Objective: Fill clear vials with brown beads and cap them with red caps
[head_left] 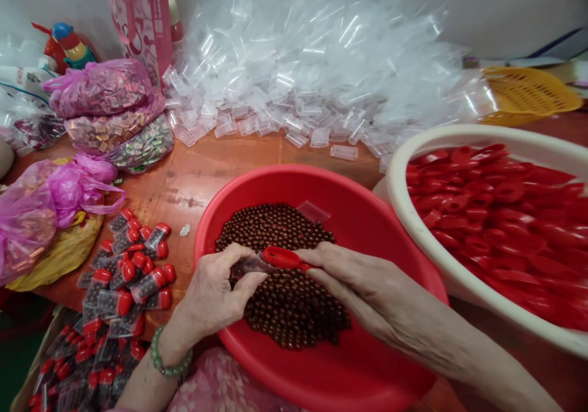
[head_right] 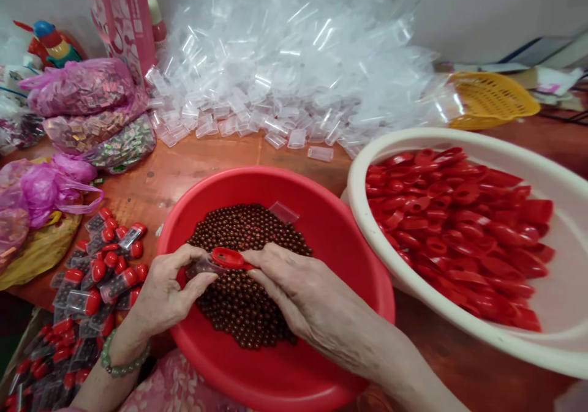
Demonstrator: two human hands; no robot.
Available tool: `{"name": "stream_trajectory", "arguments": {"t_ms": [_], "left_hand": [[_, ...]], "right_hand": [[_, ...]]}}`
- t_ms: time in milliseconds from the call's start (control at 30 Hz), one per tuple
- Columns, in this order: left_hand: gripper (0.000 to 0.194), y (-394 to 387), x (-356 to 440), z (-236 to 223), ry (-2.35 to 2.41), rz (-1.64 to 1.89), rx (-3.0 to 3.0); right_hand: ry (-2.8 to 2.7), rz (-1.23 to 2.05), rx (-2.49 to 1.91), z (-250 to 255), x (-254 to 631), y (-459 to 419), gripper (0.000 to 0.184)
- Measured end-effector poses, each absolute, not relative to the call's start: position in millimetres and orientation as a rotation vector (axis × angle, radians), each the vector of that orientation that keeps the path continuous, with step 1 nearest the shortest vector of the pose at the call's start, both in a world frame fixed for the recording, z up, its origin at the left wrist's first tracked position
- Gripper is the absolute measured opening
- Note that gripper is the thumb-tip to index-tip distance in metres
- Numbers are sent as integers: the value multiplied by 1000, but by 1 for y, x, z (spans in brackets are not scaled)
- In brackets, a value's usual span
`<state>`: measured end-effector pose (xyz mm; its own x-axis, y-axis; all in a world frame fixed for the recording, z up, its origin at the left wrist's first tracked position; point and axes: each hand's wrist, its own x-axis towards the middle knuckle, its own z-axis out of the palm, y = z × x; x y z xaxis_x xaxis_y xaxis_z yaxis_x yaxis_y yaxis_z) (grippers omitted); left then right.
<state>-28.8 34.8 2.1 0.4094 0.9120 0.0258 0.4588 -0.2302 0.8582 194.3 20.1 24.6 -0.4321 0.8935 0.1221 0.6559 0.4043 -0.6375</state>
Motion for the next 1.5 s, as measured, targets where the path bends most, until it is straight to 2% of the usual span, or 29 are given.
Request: {"name": "stream_trajectory", "arguments": {"t_ms": [267, 500, 767, 1167, 1367, 1500], "left_hand": [[11, 34, -29, 3, 1192, 702, 1827], [10, 35, -30, 2, 1188, 712, 1781], [18, 36, -26, 5, 1046, 902, 1262], [10, 30, -10, 7, 1155, 903, 1297], [5, 32, -11, 8, 1123, 1143, 1468], [5, 35, -9, 6, 1119, 1058, 1462]], "right_hand": [[-2491, 377, -1437, 13, 230, 8, 43], [-2303, 529, -1346, 38, 203, 20, 31], [-2251, 487, -1259, 37, 200, 20, 24], [-2214, 393, -1257, 33, 199, 19, 18], [-2282, 464, -1203, 32, 197, 22, 18], [-2199, 511, -1204, 29, 194, 23, 16]]}}
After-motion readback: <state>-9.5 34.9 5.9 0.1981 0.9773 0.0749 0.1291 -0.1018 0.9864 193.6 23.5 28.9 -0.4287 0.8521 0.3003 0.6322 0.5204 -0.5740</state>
